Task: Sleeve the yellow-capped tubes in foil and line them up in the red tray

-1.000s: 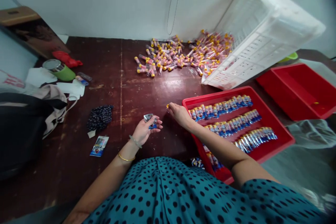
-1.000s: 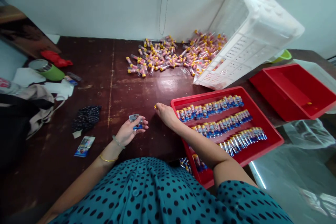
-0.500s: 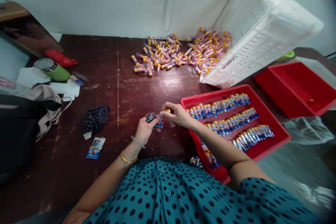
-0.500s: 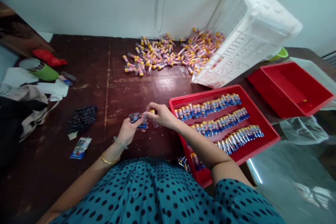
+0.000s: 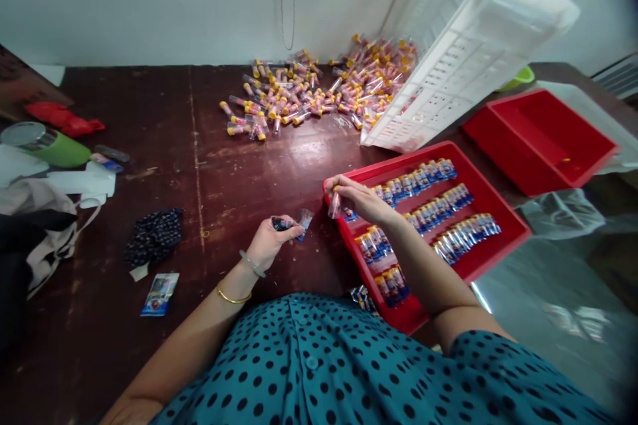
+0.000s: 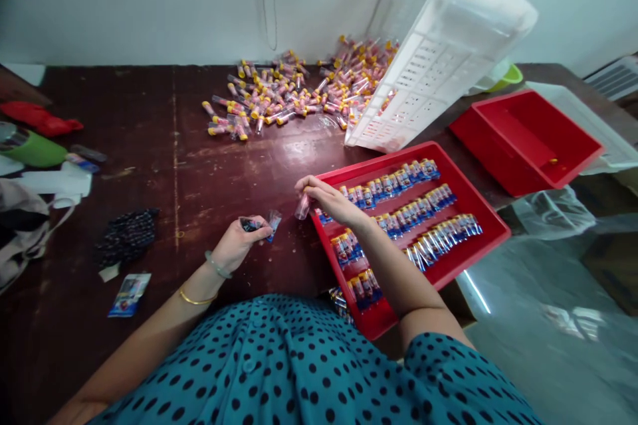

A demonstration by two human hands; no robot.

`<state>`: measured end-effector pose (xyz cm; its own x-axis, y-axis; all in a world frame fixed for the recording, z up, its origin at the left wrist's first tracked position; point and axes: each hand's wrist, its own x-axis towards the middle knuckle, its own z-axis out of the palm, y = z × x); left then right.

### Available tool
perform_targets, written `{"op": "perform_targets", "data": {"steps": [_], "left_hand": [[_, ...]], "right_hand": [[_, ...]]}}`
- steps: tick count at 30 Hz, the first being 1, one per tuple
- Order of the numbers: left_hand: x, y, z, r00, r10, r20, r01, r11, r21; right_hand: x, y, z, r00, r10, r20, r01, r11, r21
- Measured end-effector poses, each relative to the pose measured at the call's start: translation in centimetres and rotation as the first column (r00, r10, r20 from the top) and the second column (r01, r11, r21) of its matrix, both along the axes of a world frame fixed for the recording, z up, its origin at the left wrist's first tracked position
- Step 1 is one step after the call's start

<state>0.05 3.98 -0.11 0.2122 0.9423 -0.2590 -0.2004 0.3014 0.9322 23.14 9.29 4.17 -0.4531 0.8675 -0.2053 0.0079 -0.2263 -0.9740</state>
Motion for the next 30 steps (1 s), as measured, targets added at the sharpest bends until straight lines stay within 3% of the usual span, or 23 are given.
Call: {"op": "perform_targets", "data": {"steps": [6,13,17,20,22,30], "left_hand": [[2.5,0.9,0.9,0.995,-0.101,-0.021,0.102,0.991,0.087],[5.5,1.2,1.6,0.985,-0.175,0.001,0.174,0.982,0.078],[7.8,0.6,1.9,0.978,-0.201,0.053,0.204,0.977,-0.058],[9.3,0.0,2.3,0.954,-0.233,0.19,0.265,0.951,-0.163],[10.1,-0.4,2.6,0.936,-0.226,0.271,0.287,0.934,-0.211],[11.5,-0.9,2.7,0.929,-0.273,0.251,0.321,0.931,-0.176]], "right_hand": [[2.8,-0.2,1.5,0.976,-0.165,-0.14,0.182,0.977,0.116],[4.3,-1.7,2.3,0.985,-0.169,0.037,0.155,0.955,0.255],[4.9,-3.4,1.7,0.96,-0.276,0.05,0.243,0.907,0.343],[5.1,-5.3,0.7,0.907,-0.393,0.149,0.29,0.842,0.456],[5.3,-6.7,0.0,0.886,-0.419,0.198,0.283,0.827,0.486],[6.5,-9.6,-1.2,0.852,-0.485,0.196,0.332,0.791,0.514]]}}
